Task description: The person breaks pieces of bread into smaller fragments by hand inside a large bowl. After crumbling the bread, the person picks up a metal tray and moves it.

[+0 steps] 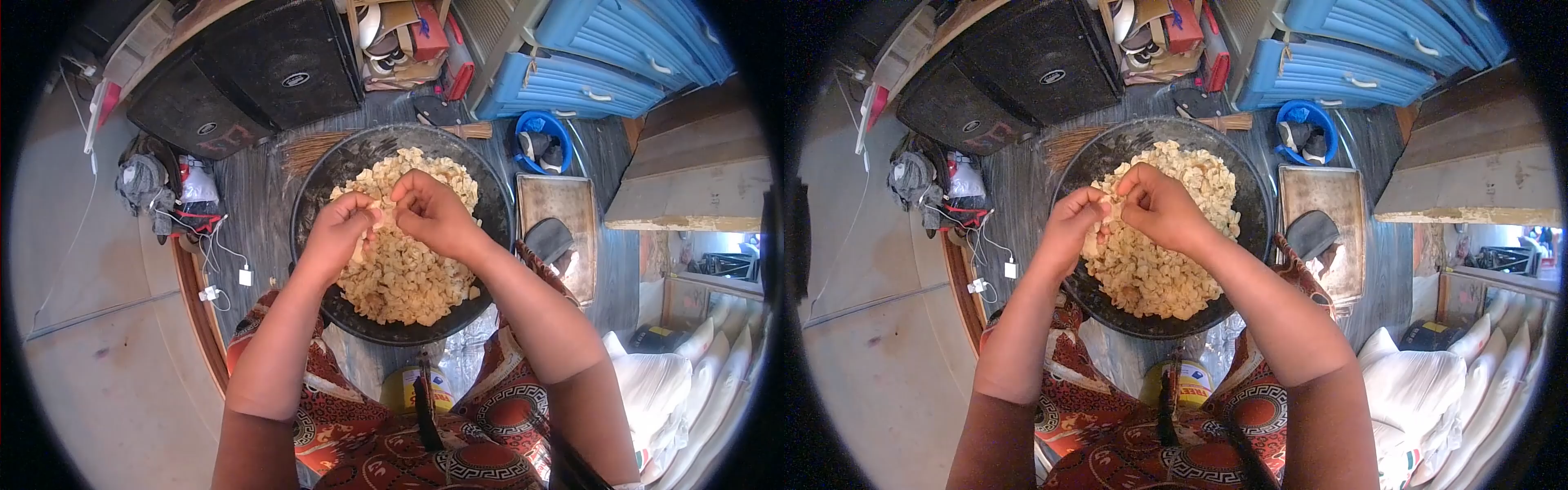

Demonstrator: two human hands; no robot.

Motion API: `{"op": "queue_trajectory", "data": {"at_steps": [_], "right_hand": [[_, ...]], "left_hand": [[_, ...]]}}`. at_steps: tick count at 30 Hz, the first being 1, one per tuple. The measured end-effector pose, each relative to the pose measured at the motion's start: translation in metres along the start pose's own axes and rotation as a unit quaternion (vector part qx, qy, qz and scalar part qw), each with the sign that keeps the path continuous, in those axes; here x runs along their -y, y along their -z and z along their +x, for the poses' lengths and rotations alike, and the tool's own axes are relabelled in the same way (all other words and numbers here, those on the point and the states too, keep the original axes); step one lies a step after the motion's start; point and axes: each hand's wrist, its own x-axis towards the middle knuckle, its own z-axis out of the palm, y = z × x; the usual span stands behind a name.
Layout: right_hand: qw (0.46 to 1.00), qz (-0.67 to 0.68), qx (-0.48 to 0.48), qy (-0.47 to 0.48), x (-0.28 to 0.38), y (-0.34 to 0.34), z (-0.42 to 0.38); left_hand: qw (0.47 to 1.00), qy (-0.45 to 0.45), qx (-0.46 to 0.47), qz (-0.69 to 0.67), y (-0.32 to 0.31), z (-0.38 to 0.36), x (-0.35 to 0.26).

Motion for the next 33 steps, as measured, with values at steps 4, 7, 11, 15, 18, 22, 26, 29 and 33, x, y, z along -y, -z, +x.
{"op": "queue_trajectory", "data": {"at_steps": [4,7,11,15,18,22,26,29,33], "right_hand": [[0.999,-0.028,-0.02,-0.017,-0.002,0.006,0.004],[0.996,-0.077,-0.039,0.015,-0.001,0.001,0.003],[0.988,-0.114,-0.054,0.087,0.005,-0.014,-0.003],[0.967,-0.211,-0.045,0.133,-0.003,-0.003,0.001],[0.983,-0.135,-0.071,0.105,-0.01,-0.005,0.004],[0.955,-0.22,-0.103,0.168,-0.004,-0.002,0.002],[0.985,-0.167,-0.053,0.01,0.011,0.001,-0.002],[0.991,-0.122,-0.046,-0.002,0.016,0.003,-0.006],[0.973,-0.158,-0.004,0.168,0.002,0.02,-0.01]], "left_hand": [[0.994,0.014,-0.078,-0.079,0.007,0.003,-0.004],[0.986,0.072,-0.057,-0.14,0.002,-0.003,-0.013],[0.97,0.075,0.03,-0.228,-0.014,-0.011,-0.02],[0.993,0.015,0.035,-0.109,-0.013,-0.01,-0.014],[0.999,0.013,0.038,-0.034,-0.003,-0.006,-0.014],[0.998,0.031,0.046,0.018,0.003,-0.007,-0.015],[0.991,-0.059,-0.013,0.118,0.006,0.001,-0.001],[0.941,-0.172,-0.079,0.281,0.015,0.006,0.005],[0.911,-0.128,-0.097,0.379,0.021,0.015,0.018]]}}
